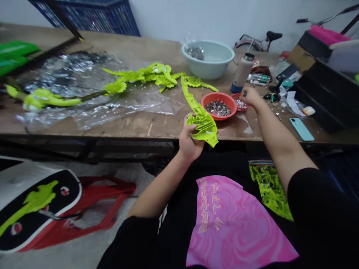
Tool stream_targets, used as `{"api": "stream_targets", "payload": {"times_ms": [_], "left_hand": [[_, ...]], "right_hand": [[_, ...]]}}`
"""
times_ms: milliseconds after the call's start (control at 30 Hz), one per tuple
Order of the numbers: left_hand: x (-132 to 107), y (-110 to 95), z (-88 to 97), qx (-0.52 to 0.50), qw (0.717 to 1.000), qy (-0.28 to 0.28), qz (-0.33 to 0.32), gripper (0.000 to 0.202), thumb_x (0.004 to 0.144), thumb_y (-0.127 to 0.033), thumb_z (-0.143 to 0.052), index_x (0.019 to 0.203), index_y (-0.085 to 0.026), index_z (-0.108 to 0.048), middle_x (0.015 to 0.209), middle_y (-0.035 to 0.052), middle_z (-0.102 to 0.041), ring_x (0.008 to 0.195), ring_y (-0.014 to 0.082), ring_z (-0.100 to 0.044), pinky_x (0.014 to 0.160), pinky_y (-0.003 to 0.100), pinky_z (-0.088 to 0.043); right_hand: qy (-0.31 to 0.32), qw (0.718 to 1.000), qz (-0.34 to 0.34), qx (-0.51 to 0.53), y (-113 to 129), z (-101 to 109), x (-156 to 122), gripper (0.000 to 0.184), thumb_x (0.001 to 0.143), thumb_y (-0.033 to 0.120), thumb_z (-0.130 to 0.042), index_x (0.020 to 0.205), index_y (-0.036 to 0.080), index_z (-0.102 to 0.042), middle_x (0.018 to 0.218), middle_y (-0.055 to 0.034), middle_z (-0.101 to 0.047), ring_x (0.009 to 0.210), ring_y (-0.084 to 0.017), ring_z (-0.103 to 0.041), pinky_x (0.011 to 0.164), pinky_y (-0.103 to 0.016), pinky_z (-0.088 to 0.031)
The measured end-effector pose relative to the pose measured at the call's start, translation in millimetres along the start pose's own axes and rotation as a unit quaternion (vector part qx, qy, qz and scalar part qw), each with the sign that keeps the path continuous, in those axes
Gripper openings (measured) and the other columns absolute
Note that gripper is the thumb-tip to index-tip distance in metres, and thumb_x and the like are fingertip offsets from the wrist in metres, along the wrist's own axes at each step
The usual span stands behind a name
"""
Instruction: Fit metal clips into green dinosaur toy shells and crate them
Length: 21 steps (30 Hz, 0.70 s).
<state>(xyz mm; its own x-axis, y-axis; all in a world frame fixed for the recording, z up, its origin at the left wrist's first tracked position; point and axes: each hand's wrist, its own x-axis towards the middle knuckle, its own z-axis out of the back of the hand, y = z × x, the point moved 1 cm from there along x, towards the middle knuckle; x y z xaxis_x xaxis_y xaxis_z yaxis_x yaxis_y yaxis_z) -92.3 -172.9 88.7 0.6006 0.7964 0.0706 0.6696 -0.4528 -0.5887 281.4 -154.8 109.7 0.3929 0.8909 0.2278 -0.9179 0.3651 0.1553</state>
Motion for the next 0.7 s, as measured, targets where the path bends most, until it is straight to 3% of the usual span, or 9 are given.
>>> {"api": "stream_targets", "payload": {"times_ms": [67, 167, 367, 467, 567, 700], "left_hand": [[-1, -7, 2.0, -0.002, 1.000, -0.010, 0.011, 0.039, 0.076, -0.031, -0.076, 0.113, -0.026, -0.064, 0.109, 0.0025, -0.080, 0.115, 0.0339, -0.081, 0.107, 0.055, -0.066], [-1, -17, 9.3, 0.012, 1.000, -0.022, 0.011, 0.044, 0.076, -0.035, -0.078, 0.118, -0.025, -0.069, 0.115, 0.0061, -0.083, 0.120, 0.0365, -0.081, 0.111, 0.058, -0.064], [1, -35, 28.8, 0.021, 0.998, -0.060, -0.004, 0.045, 0.075, -0.032, -0.081, 0.118, -0.025, -0.072, 0.109, 0.0032, -0.086, 0.099, 0.0303, -0.084, 0.110, 0.057, -0.066], [6, -32, 31.6, 0.033, 0.997, -0.070, 0.010, 0.049, 0.074, -0.028, -0.079, 0.122, -0.026, -0.071, 0.111, 0.0031, -0.085, 0.103, 0.0312, -0.083, 0.108, 0.058, -0.067], [9, -22, 28.8, 0.042, 0.995, -0.074, 0.043, 0.055, 0.071, -0.025, -0.081, 0.124, -0.025, -0.069, 0.110, 0.0036, -0.083, 0.114, 0.0346, -0.082, 0.108, 0.059, -0.066], [10, -7, 23.0, 0.042, 0.994, -0.066, 0.074, 0.058, 0.066, -0.022, -0.084, 0.121, -0.026, -0.067, 0.105, 0.0009, -0.080, 0.111, 0.0345, -0.082, 0.107, 0.060, -0.067]], "right_hand": [[0.085, 0.993, -0.063, -0.042, -6, -6, 14, 0.013, 0.087, 0.022, -0.075, 0.099, 0.017, -0.074, 0.107, -0.0146, -0.081, 0.100, -0.029, -0.072, 0.092, -0.038, -0.057], [0.116, 0.992, -0.039, -0.026, 3, -14, 17, 0.009, 0.081, 0.016, -0.079, 0.086, 0.018, -0.071, 0.093, -0.0067, -0.080, 0.090, -0.022, -0.069, 0.083, -0.030, -0.052], [0.079, 0.997, -0.022, 0.012, -7, -3, 20, 0.028, 0.093, 0.036, -0.083, 0.083, 0.019, -0.063, 0.085, 0.0006, -0.069, 0.079, -0.015, -0.058, 0.084, -0.032, -0.052], [0.051, 0.997, -0.041, 0.030, -20, 6, 24, 0.026, 0.085, 0.020, -0.084, 0.081, 0.021, -0.058, 0.083, -0.0029, -0.071, 0.080, -0.017, -0.057, 0.084, -0.033, -0.051], [0.053, 0.996, -0.056, 0.042, -28, 9, 23, 0.035, 0.074, 0.001, -0.078, 0.077, 0.023, -0.051, 0.085, -0.0066, -0.075, 0.081, -0.020, -0.059, 0.084, -0.034, -0.051], [0.071, 0.995, -0.052, 0.053, -35, 7, 17, 0.035, 0.070, 0.000, -0.074, 0.075, 0.024, -0.049, 0.091, -0.0079, -0.077, 0.087, -0.021, -0.064, 0.087, -0.033, -0.052]]}}
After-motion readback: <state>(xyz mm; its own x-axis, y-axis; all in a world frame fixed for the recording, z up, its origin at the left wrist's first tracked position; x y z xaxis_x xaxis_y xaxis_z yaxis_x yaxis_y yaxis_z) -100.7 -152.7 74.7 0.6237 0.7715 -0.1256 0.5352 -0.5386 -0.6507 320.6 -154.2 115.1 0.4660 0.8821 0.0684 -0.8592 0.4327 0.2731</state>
